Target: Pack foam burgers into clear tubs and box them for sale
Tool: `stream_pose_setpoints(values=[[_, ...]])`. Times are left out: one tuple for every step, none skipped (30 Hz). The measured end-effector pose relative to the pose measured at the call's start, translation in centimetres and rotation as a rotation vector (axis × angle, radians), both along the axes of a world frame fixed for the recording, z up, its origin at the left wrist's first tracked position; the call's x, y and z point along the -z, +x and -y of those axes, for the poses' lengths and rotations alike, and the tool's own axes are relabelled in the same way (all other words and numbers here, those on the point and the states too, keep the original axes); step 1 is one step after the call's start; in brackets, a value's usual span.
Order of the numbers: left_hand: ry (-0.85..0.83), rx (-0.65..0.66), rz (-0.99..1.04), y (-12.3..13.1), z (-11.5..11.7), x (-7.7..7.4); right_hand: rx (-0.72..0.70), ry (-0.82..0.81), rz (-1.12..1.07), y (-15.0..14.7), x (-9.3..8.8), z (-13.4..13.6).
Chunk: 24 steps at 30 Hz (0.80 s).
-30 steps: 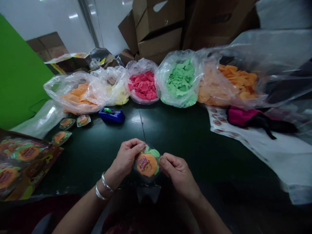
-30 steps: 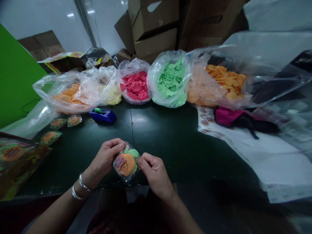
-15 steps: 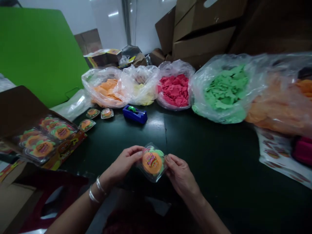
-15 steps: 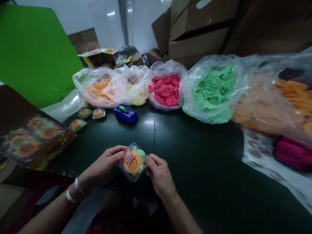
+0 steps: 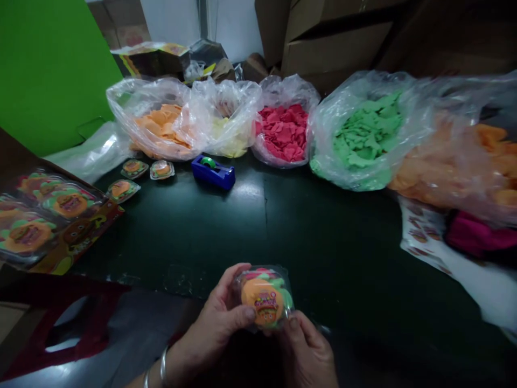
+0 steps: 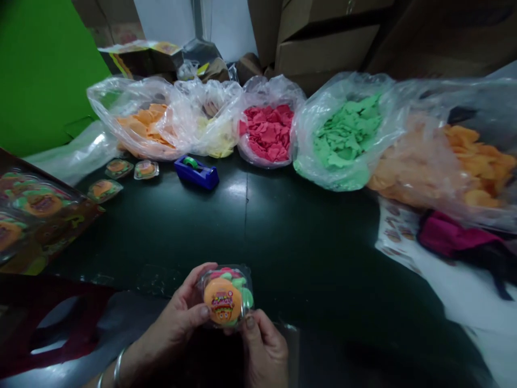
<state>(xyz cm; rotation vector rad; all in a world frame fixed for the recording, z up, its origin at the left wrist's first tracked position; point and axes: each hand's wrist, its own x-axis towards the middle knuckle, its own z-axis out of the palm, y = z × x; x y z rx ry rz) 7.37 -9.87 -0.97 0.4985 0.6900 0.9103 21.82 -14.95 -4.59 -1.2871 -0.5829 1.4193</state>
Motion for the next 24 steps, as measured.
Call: stream_pose_setpoints(values=[[0.005, 0.007, -0.016, 0.3, 0.2, 0.2, -0.003, -0.014, 0.0, 0.2, 0.0, 0.5], [0.01, 0.016, -0.04, 0.5, 0.3, 0.3, -0.014, -0.02, 0.009, 0.5, -0.1, 0.8], [0.018, 0.034, -0.066, 0.6, 0.3, 0.2, -0.035, -0.017, 0.027, 0.9, -0.2, 1.1], [0.025, 0.063, -0.089, 0.6, 0.3, -0.1, -0.061, -0.011, 0.058, 1.4, -0.3, 1.4], [0.029, 0.103, -0.109, 0.5, 0.2, -0.4, -0.085, 0.003, 0.101, 1.9, -0.3, 1.7], [0.027, 0.153, -0.129, 0.3, 0.1, -0.8, -0.1, 0.027, 0.158, 2.4, -0.4, 2.0], [0.023, 0.209, -0.149, 0.1, 0.0, -1.3, -0.102, 0.064, 0.232, 2.9, -0.4, 2.2], [0.018, 0.264, -0.167, -0.2, -0.1, -1.6, -0.102, 0.115, 0.327, 3.4, -0.5, 2.3], [0.015, 0.312, -0.185, -0.4, -0.2, -1.9, -0.112, 0.182, 0.445, 3.8, -0.5, 2.4], [0.015, 0.345, -0.202, -0.6, -0.2, -2.1, -0.139, 0.268, 0.58, 4.2, -0.6, 2.4], [0.017, 0.365, -0.214, -0.7, -0.1, -2.2, -0.185, 0.366, 0.721, 4.5, -0.8, 2.3], [0.02, 0.373, -0.224, -0.7, -0.1, -2.2, -0.237, 0.467, 0.858, 4.6, -0.9, 2.1], [0.021, 0.375, -0.235, -0.7, -0.1, -2.1, -0.29, 0.563, 0.972, 4.7, -1.1, 1.9], [0.023, 0.372, -0.251, -0.6, 0.0, -2.1, -0.334, 0.647, 1.053, 4.7, -1.3, 1.6], [0.028, 0.366, -0.269, -0.5, 0.0, -2.0, -0.367, 0.711, 1.102, 4.7, -1.5, 1.4], [0.038, 0.354, -0.291, -0.4, 0.0, -1.9, -0.392, 0.75, 1.123, 4.6, -1.7, 1.1], [0.052, 0.345, -0.318, -0.3, 0.0, -1.9, -0.413, 0.769, 1.126, 4.4, -1.9, 0.9], [0.067, 0.343, -0.345, -0.2, -0.1, -1.9, -0.427, 0.773, 1.117, 4.3, -2.0, 0.7], [0.08, 0.344, -0.368, -0.1, -0.1, -1.9, -0.435, 0.767, 1.101, 4.2, -2.1, 0.5], [0.088, 0.347, -0.383, 0.0, -0.2, -2.0, -0.433, 0.758, 1.084, 4.1, -2.2, 0.4], [0.088, 0.347, -0.386, 0.1, -0.2, -1.9, -0.424, 0.748, 1.071, 4.0, -2.1, 0.3], [0.079, 0.341, -0.371, 0.2, -0.3, -1.9, -0.412, 0.737, 1.064, 4.0, -2.1, 0.2], [0.058, 0.323, -0.338, 0.3, -0.3, -1.8, -0.392, 0.724, 1.065, 3.9, -2.0, 0.1], [0.029, 0.289, -0.297, 0.3, -0.2, -1.6, -0.358, 0.707, 1.077, 3.8, -1.9, 0.1]])
